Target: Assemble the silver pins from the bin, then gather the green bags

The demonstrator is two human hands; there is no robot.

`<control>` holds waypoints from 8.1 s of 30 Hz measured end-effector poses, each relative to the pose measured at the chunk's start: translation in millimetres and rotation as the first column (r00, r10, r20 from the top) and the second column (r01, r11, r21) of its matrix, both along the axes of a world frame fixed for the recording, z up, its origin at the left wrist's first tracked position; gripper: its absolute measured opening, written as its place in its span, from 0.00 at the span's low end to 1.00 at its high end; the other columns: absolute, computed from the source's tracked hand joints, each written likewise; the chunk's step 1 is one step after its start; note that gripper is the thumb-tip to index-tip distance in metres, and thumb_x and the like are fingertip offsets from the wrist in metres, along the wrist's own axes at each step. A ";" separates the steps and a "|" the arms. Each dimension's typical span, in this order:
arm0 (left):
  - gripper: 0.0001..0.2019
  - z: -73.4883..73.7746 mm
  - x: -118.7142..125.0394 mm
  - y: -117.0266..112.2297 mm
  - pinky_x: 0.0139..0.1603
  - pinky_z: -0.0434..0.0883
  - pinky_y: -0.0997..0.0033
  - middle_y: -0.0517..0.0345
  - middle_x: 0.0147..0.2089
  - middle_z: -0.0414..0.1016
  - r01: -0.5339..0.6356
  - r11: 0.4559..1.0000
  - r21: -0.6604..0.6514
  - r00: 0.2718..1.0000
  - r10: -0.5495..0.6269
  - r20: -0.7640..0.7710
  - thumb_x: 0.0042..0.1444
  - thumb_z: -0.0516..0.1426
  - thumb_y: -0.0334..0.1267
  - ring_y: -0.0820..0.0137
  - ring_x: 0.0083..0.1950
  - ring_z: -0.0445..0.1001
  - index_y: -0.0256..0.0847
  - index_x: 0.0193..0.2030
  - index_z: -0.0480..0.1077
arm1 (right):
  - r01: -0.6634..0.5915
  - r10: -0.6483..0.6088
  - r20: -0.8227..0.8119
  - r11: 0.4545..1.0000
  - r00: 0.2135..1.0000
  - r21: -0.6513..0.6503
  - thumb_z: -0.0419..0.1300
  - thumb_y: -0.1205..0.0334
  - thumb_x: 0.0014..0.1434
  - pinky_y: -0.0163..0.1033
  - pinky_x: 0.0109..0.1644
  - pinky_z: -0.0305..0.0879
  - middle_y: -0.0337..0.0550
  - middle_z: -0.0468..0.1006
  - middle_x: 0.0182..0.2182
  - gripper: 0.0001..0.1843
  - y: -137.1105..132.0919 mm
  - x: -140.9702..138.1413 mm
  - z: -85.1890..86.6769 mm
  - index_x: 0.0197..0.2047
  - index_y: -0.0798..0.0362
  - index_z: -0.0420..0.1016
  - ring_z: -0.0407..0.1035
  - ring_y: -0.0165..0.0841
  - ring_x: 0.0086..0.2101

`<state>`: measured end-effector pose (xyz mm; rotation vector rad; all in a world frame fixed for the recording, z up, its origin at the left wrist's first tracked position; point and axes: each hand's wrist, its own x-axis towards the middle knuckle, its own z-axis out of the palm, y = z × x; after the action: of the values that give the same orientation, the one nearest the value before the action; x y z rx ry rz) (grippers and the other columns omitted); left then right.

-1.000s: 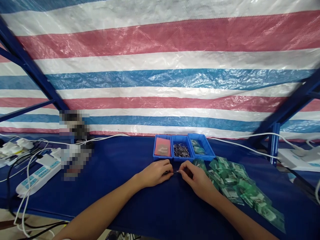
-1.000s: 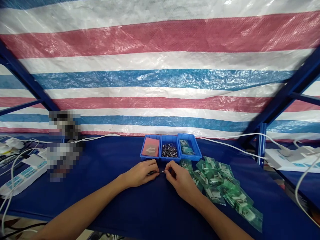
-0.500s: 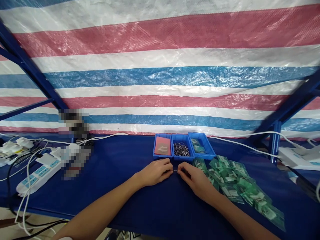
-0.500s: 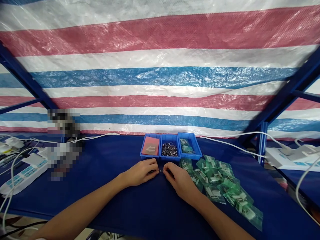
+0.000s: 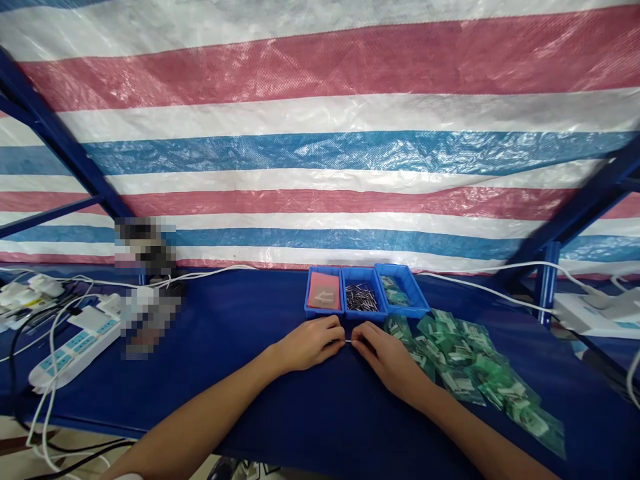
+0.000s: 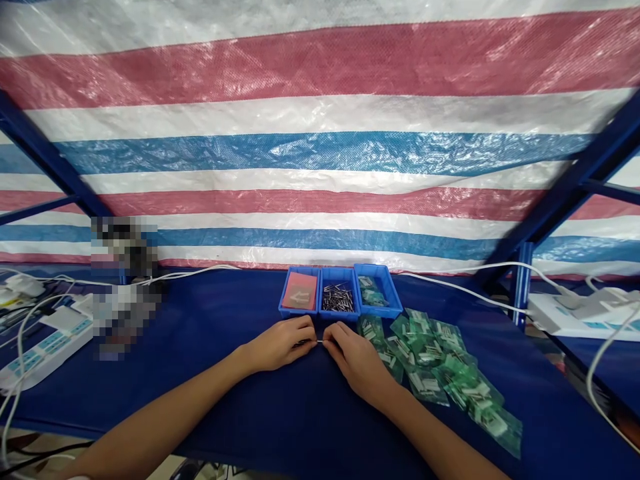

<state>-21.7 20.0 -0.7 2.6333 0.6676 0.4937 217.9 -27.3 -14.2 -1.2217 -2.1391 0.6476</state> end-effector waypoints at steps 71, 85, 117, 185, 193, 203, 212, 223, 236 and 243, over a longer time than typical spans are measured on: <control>0.09 -2.6 -1.0 0.7 0.47 0.70 0.72 0.53 0.47 0.73 -0.019 0.998 0.057 1.000 0.020 -0.019 0.76 0.52 0.40 0.67 0.46 0.75 0.41 0.52 0.72 | 0.161 -0.275 -0.636 0.959 0.721 -0.232 0.60 0.45 0.72 0.32 0.19 0.68 0.35 0.69 0.34 0.14 8.7 8.7 2.7 0.52 0.45 0.68 0.65 0.27 0.21; 0.04 -1.4 0.5 -0.4 0.43 0.67 0.73 0.57 0.44 0.72 -0.056 0.998 0.011 0.998 0.057 -0.016 0.72 0.57 0.38 0.69 0.43 0.74 0.41 0.45 0.70 | 0.191 -0.318 -0.586 0.944 0.745 -0.269 0.65 0.44 0.67 0.31 0.18 0.60 0.35 0.71 0.32 0.17 10.1 10.3 1.4 0.45 0.49 0.71 0.62 0.23 0.18; 0.12 1.2 0.4 0.1 0.50 0.71 0.70 0.53 0.47 0.73 -0.022 0.999 0.032 1.000 0.022 -0.002 0.78 0.49 0.41 0.67 0.47 0.76 0.41 0.53 0.73 | 0.203 -0.305 -0.562 0.950 0.769 -0.239 0.58 0.42 0.72 0.33 0.21 0.58 0.33 0.65 0.25 0.16 6.6 7.9 0.6 0.48 0.46 0.71 0.59 0.29 0.20; 0.09 -3.2 0.5 0.4 0.46 0.71 0.71 0.55 0.46 0.73 -0.044 0.999 0.031 0.999 0.044 -0.002 0.77 0.53 0.42 0.67 0.46 0.76 0.41 0.50 0.70 | 0.021 -0.334 -0.658 0.900 0.675 -0.436 0.62 0.41 0.69 0.33 0.15 0.61 0.37 0.78 0.32 0.23 8.4 10.1 13.1 0.56 0.49 0.75 0.62 0.25 0.15; 0.10 -2.3 0.6 -0.5 0.48 0.72 0.69 0.54 0.46 0.73 -0.041 0.999 0.022 0.999 0.040 0.011 0.77 0.51 0.43 0.66 0.46 0.75 0.41 0.48 0.70 | 0.014 -0.017 0.033 0.995 0.999 0.094 0.59 0.61 0.73 0.41 0.41 0.69 0.44 0.79 0.41 0.07 0.3 5.3 5.1 0.46 0.47 0.80 0.75 0.37 0.37; 0.09 -0.6 1.3 -2.1 0.45 0.71 0.70 0.56 0.45 0.73 -0.055 0.998 -0.023 0.998 0.056 0.033 0.76 0.54 0.45 0.66 0.45 0.75 0.43 0.49 0.69 | 0.011 -0.026 0.131 0.994 0.991 0.111 0.53 0.64 0.76 0.40 0.40 0.66 0.43 0.73 0.43 0.07 -2.9 -1.5 3.9 0.45 0.48 0.71 0.72 0.36 0.37; 0.09 1.6 2.2 -2.0 0.46 0.70 0.71 0.56 0.45 0.73 -0.050 0.998 0.028 0.999 0.050 -0.005 0.77 0.53 0.43 0.68 0.45 0.75 0.41 0.48 0.69 | 0.154 -0.197 -0.276 0.973 0.941 -0.172 0.48 0.47 0.78 0.38 0.31 0.57 0.36 0.66 0.25 0.24 2.0 4.6 6.8 0.32 0.50 0.68 0.62 0.32 0.26; 0.21 0.5 -1.8 2.3 0.45 0.70 0.66 0.54 0.44 0.72 0.002 0.964 0.265 0.990 0.036 -0.139 0.72 0.55 0.60 0.64 0.44 0.75 0.41 0.49 0.71 | -0.036 -0.205 -0.587 0.928 0.783 -0.372 0.65 0.44 0.68 0.33 0.21 0.48 0.34 0.66 0.26 0.16 5.1 4.5 8.7 0.42 0.48 0.73 0.58 0.28 0.22; 0.20 6.6 -0.9 0.7 0.44 0.69 0.65 0.52 0.45 0.71 0.055 0.932 0.358 0.973 0.031 -0.228 0.74 0.53 0.57 0.64 0.42 0.74 0.41 0.51 0.72 | -0.039 -0.281 -0.643 0.899 0.713 -0.436 0.61 0.38 0.68 0.30 0.18 0.45 0.34 0.66 0.26 0.24 5.9 1.8 14.4 0.35 0.50 0.71 0.54 0.24 0.19; 0.22 9.1 -3.9 2.0 0.40 0.68 0.65 0.52 0.43 0.71 0.071 0.905 0.420 0.966 0.041 -0.253 0.72 0.53 0.60 0.64 0.39 0.73 0.41 0.49 0.73 | -0.046 -0.348 -0.653 0.861 0.672 -0.507 0.63 0.37 0.66 0.30 0.19 0.43 0.31 0.62 0.23 0.25 5.0 2.7 14.3 0.33 0.51 0.70 0.53 0.23 0.18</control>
<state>-25.5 22.0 8.4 3.1547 0.6771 0.3218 220.5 -22.3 0.1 -1.0951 -1.1957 1.3906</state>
